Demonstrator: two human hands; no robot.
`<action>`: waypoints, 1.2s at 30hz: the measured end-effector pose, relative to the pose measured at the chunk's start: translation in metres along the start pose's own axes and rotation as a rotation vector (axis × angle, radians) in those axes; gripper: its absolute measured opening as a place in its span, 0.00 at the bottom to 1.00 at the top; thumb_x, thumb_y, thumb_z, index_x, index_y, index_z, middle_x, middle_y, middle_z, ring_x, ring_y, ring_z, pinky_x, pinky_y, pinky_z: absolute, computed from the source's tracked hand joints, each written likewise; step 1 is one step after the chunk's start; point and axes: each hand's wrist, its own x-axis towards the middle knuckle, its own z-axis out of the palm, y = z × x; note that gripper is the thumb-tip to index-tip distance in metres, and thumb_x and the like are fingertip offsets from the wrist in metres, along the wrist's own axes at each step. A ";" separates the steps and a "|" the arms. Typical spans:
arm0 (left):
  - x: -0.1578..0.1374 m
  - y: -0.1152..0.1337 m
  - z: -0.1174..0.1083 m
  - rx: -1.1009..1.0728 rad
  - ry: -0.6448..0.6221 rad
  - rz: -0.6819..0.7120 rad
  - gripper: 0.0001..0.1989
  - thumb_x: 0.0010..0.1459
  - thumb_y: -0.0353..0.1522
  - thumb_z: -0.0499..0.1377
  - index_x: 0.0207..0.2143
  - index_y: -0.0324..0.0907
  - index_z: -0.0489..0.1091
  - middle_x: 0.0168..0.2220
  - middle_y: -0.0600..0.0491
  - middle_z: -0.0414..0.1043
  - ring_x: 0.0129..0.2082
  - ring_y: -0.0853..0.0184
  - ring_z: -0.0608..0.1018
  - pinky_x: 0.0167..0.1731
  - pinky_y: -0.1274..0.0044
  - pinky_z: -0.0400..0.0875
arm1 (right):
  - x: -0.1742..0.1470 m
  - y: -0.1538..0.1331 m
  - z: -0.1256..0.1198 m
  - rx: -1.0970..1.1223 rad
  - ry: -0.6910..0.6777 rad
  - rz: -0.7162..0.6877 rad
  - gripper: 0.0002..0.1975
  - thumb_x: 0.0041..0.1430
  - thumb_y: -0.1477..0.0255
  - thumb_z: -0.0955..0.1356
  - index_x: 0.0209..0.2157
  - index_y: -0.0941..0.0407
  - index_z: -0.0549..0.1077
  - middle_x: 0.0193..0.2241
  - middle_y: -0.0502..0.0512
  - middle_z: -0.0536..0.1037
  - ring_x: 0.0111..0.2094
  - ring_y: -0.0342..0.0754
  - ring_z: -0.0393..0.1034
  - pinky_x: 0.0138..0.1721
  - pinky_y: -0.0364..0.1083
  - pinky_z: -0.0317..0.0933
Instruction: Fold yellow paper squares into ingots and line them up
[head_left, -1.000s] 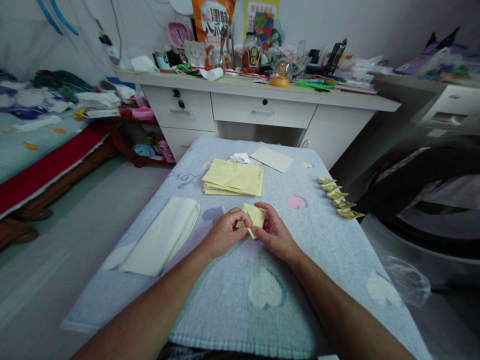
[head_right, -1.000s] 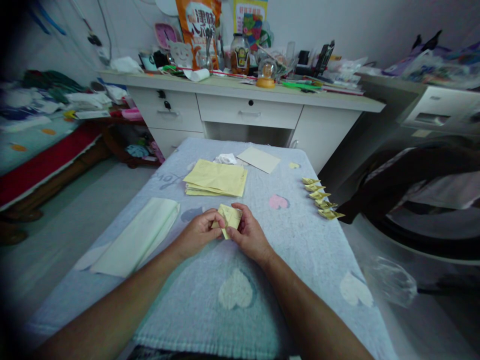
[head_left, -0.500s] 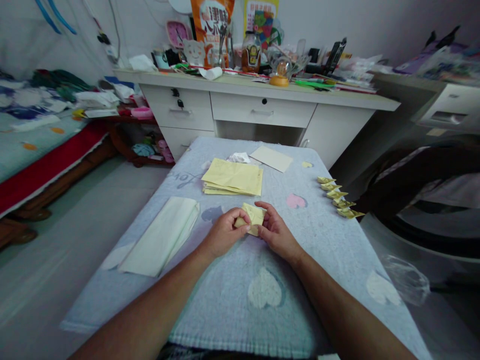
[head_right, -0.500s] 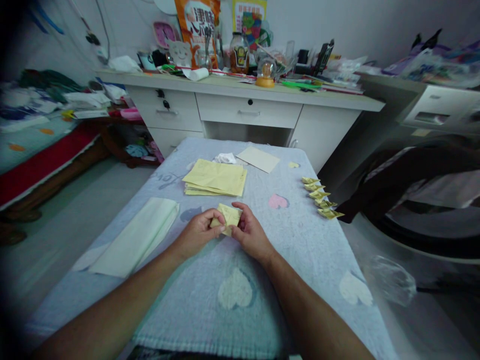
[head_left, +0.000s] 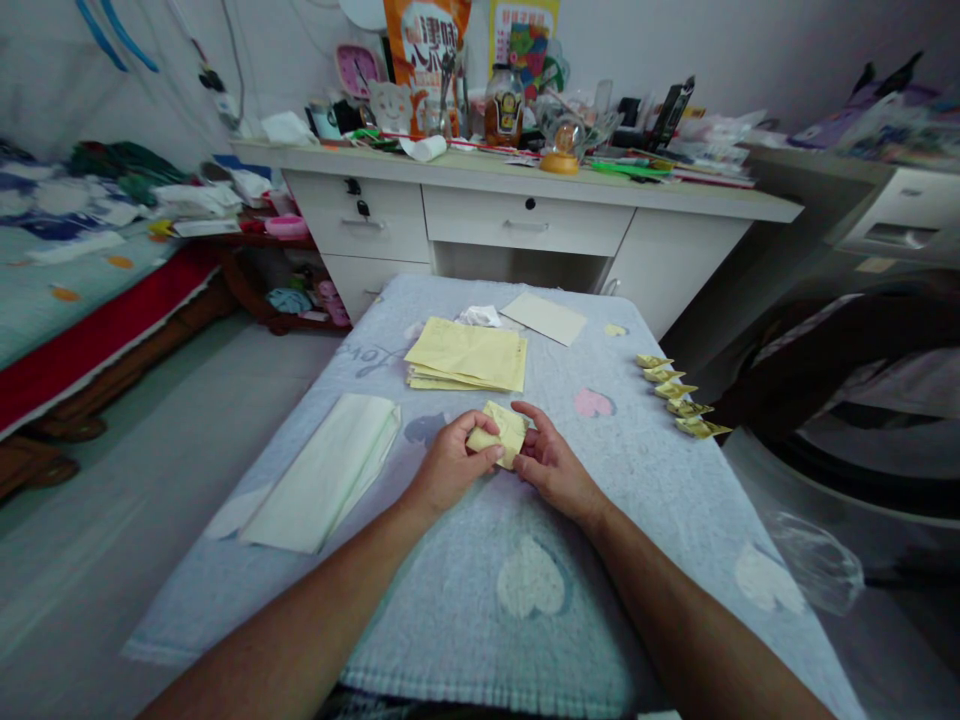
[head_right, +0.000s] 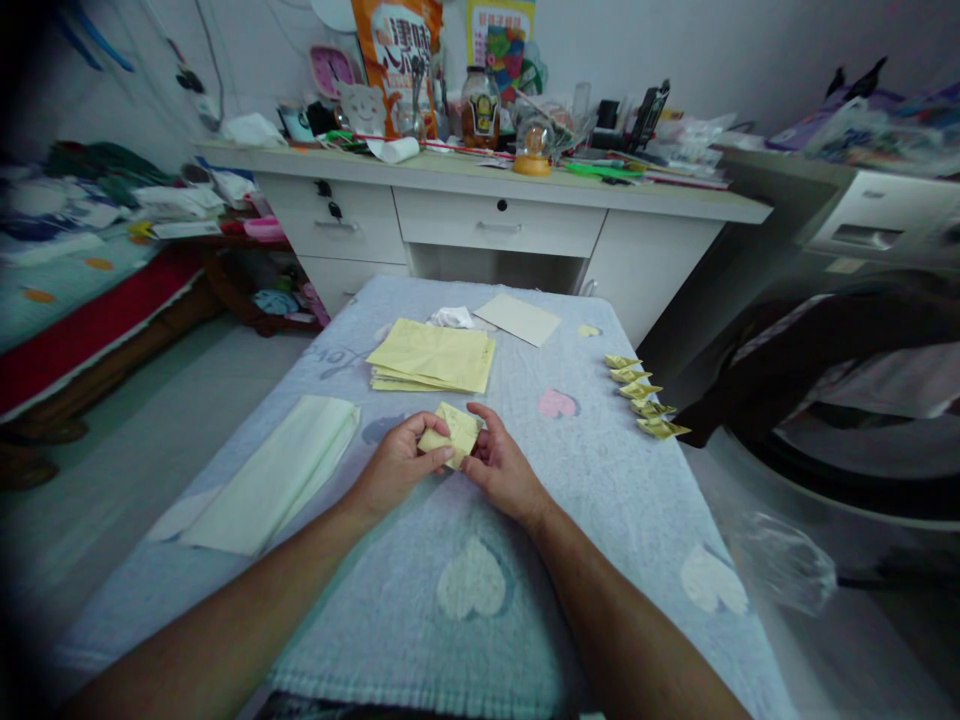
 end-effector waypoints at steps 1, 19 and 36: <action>0.000 0.000 0.000 -0.013 0.009 0.001 0.13 0.48 0.32 0.62 0.35 0.41 0.63 0.27 0.58 0.68 0.23 0.73 0.70 0.22 0.81 0.67 | 0.000 0.000 -0.001 -0.014 0.002 0.004 0.33 0.51 0.74 0.67 0.58 0.50 0.53 0.33 0.49 0.71 0.27 0.42 0.64 0.28 0.41 0.59; 0.000 0.002 -0.005 -0.212 -0.048 -0.121 0.11 0.57 0.39 0.57 0.35 0.40 0.68 0.30 0.52 0.71 0.26 0.70 0.72 0.21 0.81 0.62 | -0.002 -0.006 -0.001 -0.863 0.199 -0.546 0.12 0.57 0.80 0.67 0.40 0.51 0.74 0.40 0.55 0.70 0.44 0.50 0.63 0.46 0.52 0.60; -0.009 0.010 -0.004 0.176 -0.042 0.165 0.08 0.57 0.35 0.59 0.35 0.40 0.71 0.29 0.55 0.71 0.30 0.70 0.72 0.31 0.80 0.66 | -0.004 -0.003 -0.001 -0.237 0.117 -0.088 0.11 0.58 0.62 0.68 0.31 0.56 0.73 0.25 0.50 0.73 0.26 0.43 0.64 0.30 0.43 0.58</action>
